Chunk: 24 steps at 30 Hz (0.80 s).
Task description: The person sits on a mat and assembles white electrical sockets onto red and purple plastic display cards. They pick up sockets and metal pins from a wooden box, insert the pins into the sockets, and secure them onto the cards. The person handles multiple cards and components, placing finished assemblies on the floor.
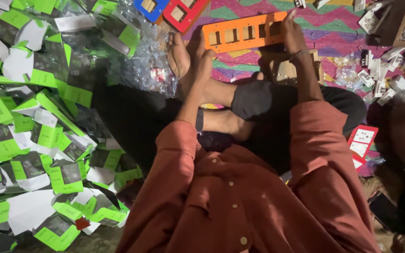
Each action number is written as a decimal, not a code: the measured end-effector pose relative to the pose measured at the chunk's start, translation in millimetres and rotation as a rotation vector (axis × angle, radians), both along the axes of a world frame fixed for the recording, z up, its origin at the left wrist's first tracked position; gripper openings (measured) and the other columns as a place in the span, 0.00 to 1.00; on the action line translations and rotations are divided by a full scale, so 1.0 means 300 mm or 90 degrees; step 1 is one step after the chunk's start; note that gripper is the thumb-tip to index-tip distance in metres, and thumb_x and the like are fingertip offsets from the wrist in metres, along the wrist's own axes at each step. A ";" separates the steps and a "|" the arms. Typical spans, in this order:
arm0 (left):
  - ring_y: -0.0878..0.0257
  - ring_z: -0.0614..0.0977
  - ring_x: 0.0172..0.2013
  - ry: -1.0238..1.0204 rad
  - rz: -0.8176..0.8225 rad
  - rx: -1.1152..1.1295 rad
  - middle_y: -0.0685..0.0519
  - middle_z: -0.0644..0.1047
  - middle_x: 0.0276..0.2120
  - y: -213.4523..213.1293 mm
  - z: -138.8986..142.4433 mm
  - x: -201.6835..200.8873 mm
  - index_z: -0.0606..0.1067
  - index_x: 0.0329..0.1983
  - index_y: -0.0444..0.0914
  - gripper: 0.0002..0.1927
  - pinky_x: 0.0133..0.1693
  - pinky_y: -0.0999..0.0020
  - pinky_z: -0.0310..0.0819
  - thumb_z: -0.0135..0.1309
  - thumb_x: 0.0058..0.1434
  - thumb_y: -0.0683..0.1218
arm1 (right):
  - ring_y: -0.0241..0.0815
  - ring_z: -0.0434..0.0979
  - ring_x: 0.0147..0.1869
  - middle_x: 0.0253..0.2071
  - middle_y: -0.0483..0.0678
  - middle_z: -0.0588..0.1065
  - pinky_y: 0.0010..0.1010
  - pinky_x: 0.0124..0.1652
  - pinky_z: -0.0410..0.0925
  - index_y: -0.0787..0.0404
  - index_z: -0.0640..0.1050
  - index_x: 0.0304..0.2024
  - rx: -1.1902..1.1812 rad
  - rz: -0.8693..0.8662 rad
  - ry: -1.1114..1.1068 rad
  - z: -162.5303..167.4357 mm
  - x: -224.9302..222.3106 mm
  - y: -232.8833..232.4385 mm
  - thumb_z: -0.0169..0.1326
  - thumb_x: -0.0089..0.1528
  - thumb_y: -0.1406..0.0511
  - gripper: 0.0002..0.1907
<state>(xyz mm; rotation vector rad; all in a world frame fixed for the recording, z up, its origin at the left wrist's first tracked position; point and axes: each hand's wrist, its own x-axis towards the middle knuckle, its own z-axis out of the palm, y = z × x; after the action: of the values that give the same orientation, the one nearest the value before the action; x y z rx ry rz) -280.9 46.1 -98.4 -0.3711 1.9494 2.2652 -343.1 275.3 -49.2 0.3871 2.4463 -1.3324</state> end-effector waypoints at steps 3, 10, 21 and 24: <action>0.49 0.75 0.53 -0.012 -0.006 0.034 0.35 0.76 0.60 0.009 0.014 0.002 0.50 0.80 0.38 0.44 0.55 0.65 0.68 0.46 0.58 0.36 | 0.33 0.48 0.26 0.24 0.36 0.50 0.32 0.27 0.54 0.51 0.58 0.26 -0.012 -0.017 -0.014 -0.007 0.002 0.009 0.12 0.69 0.34 0.37; 0.50 0.55 0.76 0.147 -0.027 -0.219 0.40 0.52 0.77 -0.019 0.035 0.039 0.46 0.80 0.37 0.41 0.72 0.64 0.49 0.49 0.66 0.40 | 0.36 0.49 0.27 0.25 0.38 0.51 0.33 0.29 0.54 0.63 0.60 0.30 -0.085 -0.114 0.146 -0.060 -0.002 -0.011 0.16 0.76 0.37 0.42; 0.40 0.49 0.79 0.299 0.122 -0.685 0.40 0.48 0.79 -0.059 0.084 0.119 0.44 0.81 0.39 0.46 0.78 0.46 0.36 0.27 0.71 0.73 | 0.51 0.68 0.73 0.76 0.58 0.62 0.40 0.63 0.66 0.64 0.56 0.78 -0.236 -0.155 0.616 -0.044 0.130 -0.162 0.40 0.68 0.37 0.48; 0.43 0.53 0.77 0.275 0.125 -0.711 0.41 0.51 0.78 -0.066 0.084 0.125 0.47 0.80 0.39 0.47 0.78 0.48 0.38 0.27 0.68 0.73 | 0.54 0.62 0.80 0.77 0.59 0.61 0.43 0.74 0.60 0.67 0.56 0.77 -0.198 -0.135 0.612 -0.057 0.129 -0.152 0.41 0.72 0.40 0.46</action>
<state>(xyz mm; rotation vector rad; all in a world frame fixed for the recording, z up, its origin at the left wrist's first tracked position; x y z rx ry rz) -243.5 26.4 -73.1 -0.1547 3.3806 1.1269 -304.3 229.6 -66.1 -0.1310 2.8510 -2.3666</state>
